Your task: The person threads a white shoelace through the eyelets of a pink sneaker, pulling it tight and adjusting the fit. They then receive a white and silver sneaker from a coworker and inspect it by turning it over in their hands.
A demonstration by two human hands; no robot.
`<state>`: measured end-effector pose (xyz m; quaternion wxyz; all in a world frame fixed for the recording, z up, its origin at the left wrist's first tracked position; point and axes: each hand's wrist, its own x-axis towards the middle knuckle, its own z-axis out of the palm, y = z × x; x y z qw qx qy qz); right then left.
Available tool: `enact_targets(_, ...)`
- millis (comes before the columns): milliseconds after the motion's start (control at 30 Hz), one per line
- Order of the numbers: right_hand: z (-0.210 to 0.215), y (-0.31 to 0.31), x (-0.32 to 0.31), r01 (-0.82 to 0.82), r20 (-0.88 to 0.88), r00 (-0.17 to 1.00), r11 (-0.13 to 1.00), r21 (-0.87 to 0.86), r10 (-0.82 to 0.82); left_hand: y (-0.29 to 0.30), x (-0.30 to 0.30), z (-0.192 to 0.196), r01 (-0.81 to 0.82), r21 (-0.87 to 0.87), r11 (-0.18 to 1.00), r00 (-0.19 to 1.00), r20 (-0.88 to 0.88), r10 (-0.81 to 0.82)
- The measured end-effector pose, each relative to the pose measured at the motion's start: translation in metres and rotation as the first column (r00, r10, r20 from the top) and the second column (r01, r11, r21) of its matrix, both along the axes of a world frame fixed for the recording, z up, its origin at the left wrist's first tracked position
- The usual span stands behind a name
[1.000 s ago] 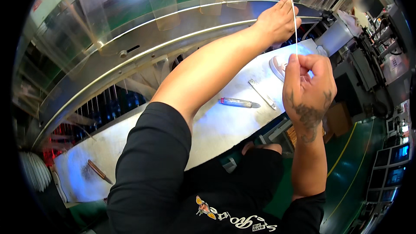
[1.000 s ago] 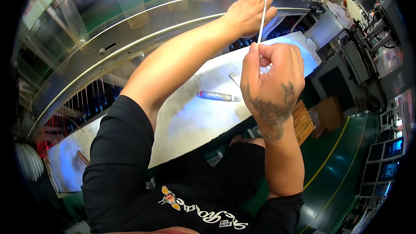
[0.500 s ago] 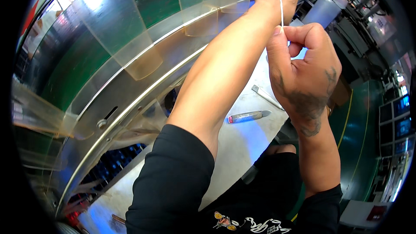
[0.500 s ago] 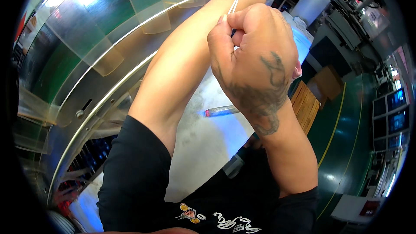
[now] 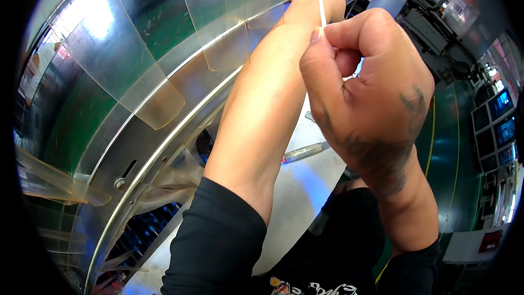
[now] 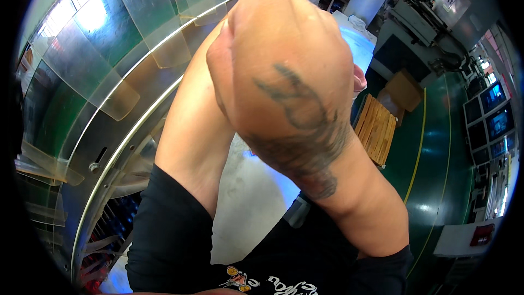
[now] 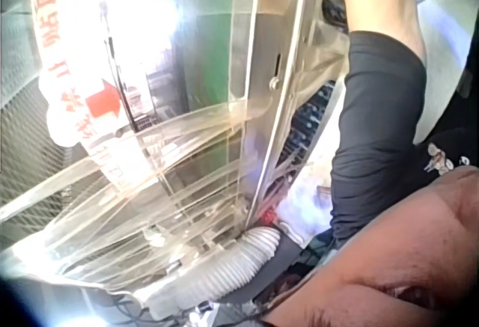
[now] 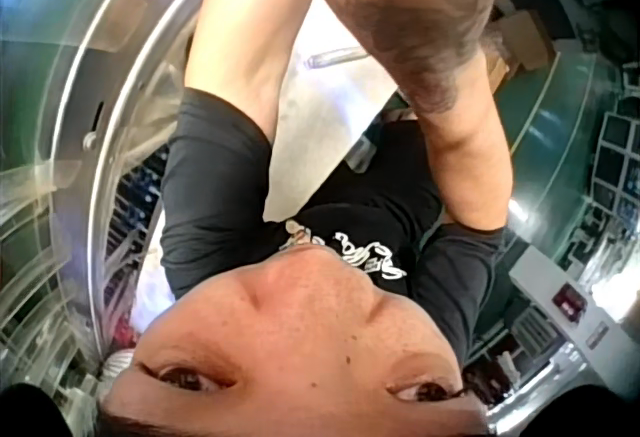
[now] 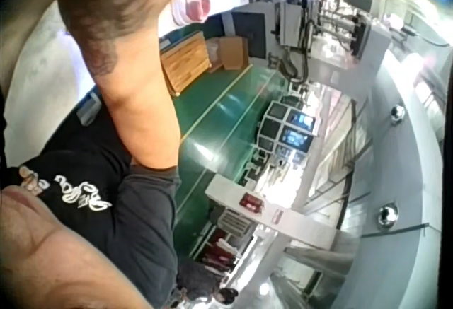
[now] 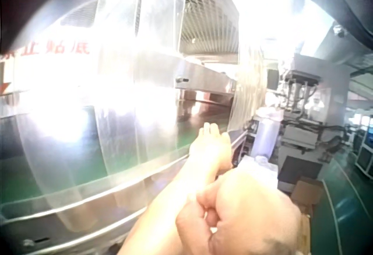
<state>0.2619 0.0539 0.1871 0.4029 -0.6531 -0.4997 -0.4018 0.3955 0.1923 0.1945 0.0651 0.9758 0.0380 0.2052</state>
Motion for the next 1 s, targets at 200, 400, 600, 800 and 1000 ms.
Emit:
enact_targets(200, 0.003, -0.007, 0.000, 0.055, 0.117, 0.992, 0.993, -0.109, -0.042, 0.000, -0.002, 0.000, -0.014, -0.001, 1.000, 0.999, 0.040, 0.014)
enact_targets(400, 0.002, -0.006, -0.014, 0.096, 0.100, 0.992, 0.984, -0.148, -0.082, 0.001, 0.005, -0.001, -0.049, 0.032, 0.998, 0.998, 0.045, 0.047)
enact_targets(600, 0.001, -0.009, -0.030, 0.138, -0.033, 0.989, 0.976, -0.170, -0.146, 0.002, 0.012, -0.004, -0.050, 0.008, 0.999, 0.998, 0.024, 0.050)
enact_targets(800, -0.009, -0.030, -0.054, -0.291, -0.136, 0.954, 0.936, -0.197, 0.268, -0.001, 0.014, -0.011, -0.129, 0.020, 0.991, 0.991, 0.034, 0.128)
enact_targets(1000, -0.023, -0.072, -0.070, -0.325, -0.257, 0.931, 0.909, -0.260, 0.259, -0.001, 0.009, -0.008, -0.103, 0.013, 0.995, 0.995, 0.009, 0.103)
